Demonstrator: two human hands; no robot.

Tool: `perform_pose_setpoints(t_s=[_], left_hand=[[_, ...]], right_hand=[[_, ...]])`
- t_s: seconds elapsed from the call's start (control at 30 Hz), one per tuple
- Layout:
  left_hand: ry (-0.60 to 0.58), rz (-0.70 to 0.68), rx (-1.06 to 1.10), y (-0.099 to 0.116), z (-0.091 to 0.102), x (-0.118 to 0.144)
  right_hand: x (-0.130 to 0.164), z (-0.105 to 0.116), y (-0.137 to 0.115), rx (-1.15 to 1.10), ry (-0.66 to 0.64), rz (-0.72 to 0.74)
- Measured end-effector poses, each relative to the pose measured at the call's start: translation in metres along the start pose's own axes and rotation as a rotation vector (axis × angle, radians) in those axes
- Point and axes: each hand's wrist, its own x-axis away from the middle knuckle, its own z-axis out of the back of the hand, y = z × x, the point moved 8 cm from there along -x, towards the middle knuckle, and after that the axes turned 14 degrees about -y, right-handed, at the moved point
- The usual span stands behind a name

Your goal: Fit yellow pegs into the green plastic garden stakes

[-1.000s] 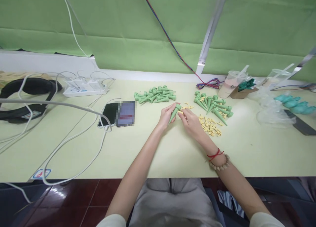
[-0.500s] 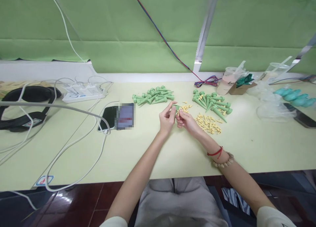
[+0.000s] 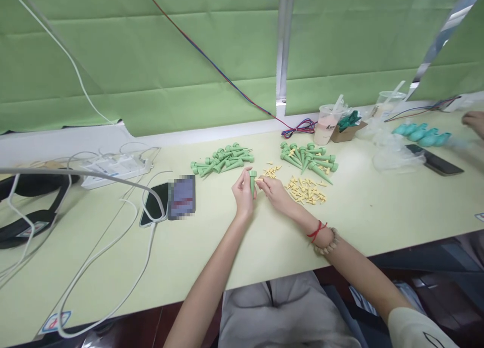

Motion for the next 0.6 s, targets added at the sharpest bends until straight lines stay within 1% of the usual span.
perform_pose_setpoints(t_s=[0.07, 0.13, 0.23, 0.33, 0.47, 0.53, 0.6], left_hand=[[0.016, 0.022, 0.002, -0.004, 0.001, -0.001], [0.036, 0.042, 0.002, -0.008, 0.002, -0.002], [0.071, 0.074, -0.014, -0.015, 0.007, -0.003], [0.072, 0.118, -0.053, -0.024, 0.011, -0.006], [0.077, 0.18, -0.157, -0.035, 0.017, -0.006], [0.108, 0.189, -0.229, -0.035, 0.023, -0.005], [0.127, 0.173, -0.318, -0.031, 0.03, -0.006]], right_hand=[[-0.001, 0.005, 0.004, 0.055, -0.018, -0.02], [-0.001, 0.015, 0.013, 0.147, 0.001, -0.097], [0.001, 0.033, 0.03, 0.255, 0.068, -0.216], [0.005, 0.047, 0.042, 0.304, 0.149, -0.276], [0.009, 0.048, 0.046, 0.363, 0.171, -0.291], [0.009, 0.046, 0.044, 0.39, 0.171, -0.283], [0.01, 0.045, 0.043, 0.41, 0.174, -0.275]])
